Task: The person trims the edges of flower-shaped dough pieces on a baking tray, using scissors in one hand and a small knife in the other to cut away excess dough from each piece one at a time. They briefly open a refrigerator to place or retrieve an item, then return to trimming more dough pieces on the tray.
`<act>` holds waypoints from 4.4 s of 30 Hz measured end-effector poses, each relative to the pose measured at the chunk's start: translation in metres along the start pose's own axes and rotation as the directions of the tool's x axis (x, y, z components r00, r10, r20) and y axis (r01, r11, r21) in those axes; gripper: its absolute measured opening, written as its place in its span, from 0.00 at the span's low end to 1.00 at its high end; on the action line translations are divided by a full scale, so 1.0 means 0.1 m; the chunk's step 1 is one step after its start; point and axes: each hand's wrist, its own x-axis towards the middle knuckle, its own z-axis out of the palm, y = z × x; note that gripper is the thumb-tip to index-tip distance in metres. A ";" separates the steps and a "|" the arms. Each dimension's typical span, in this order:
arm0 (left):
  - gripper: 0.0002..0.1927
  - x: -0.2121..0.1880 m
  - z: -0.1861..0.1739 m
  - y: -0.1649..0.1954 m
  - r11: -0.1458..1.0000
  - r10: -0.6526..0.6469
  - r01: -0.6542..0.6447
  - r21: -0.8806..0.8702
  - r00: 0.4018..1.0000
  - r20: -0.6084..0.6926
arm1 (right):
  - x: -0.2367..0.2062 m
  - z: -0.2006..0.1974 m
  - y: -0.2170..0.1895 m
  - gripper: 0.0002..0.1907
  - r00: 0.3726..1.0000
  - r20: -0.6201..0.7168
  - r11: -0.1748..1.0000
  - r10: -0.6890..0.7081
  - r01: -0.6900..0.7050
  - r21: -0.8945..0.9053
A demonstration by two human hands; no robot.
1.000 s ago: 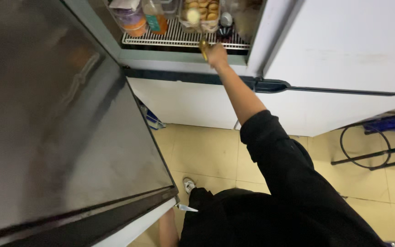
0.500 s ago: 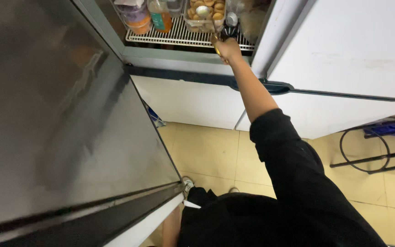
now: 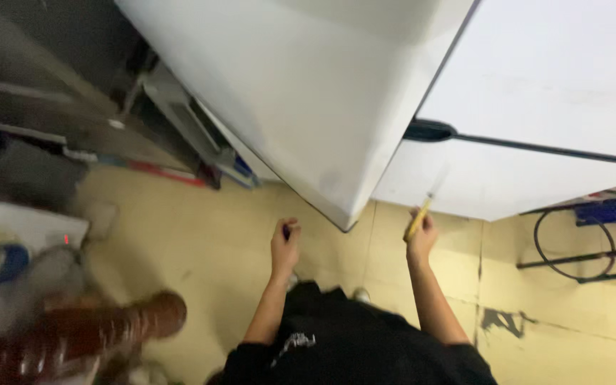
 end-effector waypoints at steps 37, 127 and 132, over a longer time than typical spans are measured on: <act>0.15 2.07 -7.45 -1.93 0.713 -0.491 -0.519 -0.471 0.110 -0.864 | -3.35 9.65 1.41 0.16 -0.069 0.995 0.705 0.077 0.709 -0.005; 0.07 4.74 -14.41 -2.97 0.799 -0.357 0.600 -0.033 0.431 -0.829 | -7.08 16.42 3.61 0.26 -0.132 0.353 0.153 0.926 0.988 -0.032; 0.06 4.86 -14.40 -3.05 0.803 -0.227 0.588 0.099 0.455 -0.861 | -6.80 16.53 3.50 0.26 -0.344 0.464 0.298 0.817 0.939 0.171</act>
